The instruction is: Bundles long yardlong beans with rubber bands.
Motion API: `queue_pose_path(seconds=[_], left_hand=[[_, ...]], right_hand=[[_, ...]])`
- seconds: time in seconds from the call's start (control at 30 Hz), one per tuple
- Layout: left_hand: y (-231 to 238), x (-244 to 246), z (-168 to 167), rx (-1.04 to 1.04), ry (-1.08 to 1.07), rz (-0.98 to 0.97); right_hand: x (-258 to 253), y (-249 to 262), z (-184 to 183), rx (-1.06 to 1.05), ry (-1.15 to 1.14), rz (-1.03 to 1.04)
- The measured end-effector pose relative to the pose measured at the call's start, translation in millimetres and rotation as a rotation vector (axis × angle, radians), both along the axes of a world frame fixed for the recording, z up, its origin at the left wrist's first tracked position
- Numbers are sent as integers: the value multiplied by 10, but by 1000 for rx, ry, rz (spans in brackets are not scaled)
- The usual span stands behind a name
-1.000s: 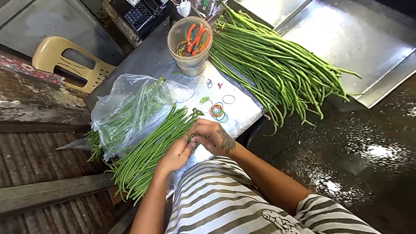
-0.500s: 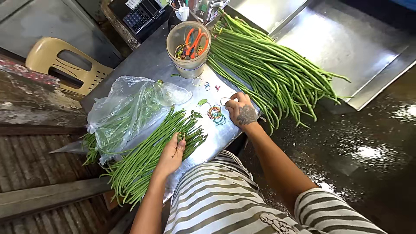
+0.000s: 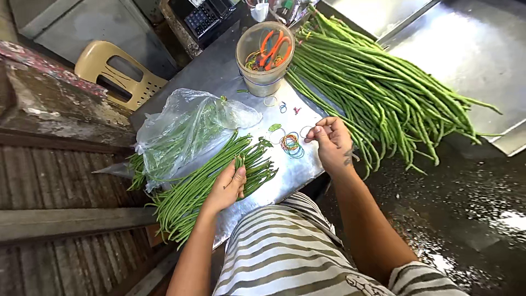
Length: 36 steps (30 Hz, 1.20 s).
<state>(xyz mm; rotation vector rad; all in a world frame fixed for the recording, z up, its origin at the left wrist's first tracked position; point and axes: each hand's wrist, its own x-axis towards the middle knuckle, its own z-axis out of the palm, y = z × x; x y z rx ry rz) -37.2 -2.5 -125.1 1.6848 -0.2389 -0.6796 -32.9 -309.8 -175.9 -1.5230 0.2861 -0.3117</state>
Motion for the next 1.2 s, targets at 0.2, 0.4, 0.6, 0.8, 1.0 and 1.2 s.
queue_pose_path(seconds=[0.2,0.4,0.6,0.8,1.0,1.2], left_hand=[[-53,14,-17,-80,65,-52],[-64,14,12,-48,81,-118],[-60,14,65,-111,151,-258],[151,-29,-50,-682,395,-28],[51,-107,-152,-962,333,263],[-182,9,115,-325,-20,38]], right_hand=[[-64,212,113,454,91,201],[-17,459,155,137,-62,471],[205,743,457,-319,-223,1027],[0,609,187,-9,-266,1103],[-391,784,14,991,-225,593],[25,858,132,492,-267,660]])
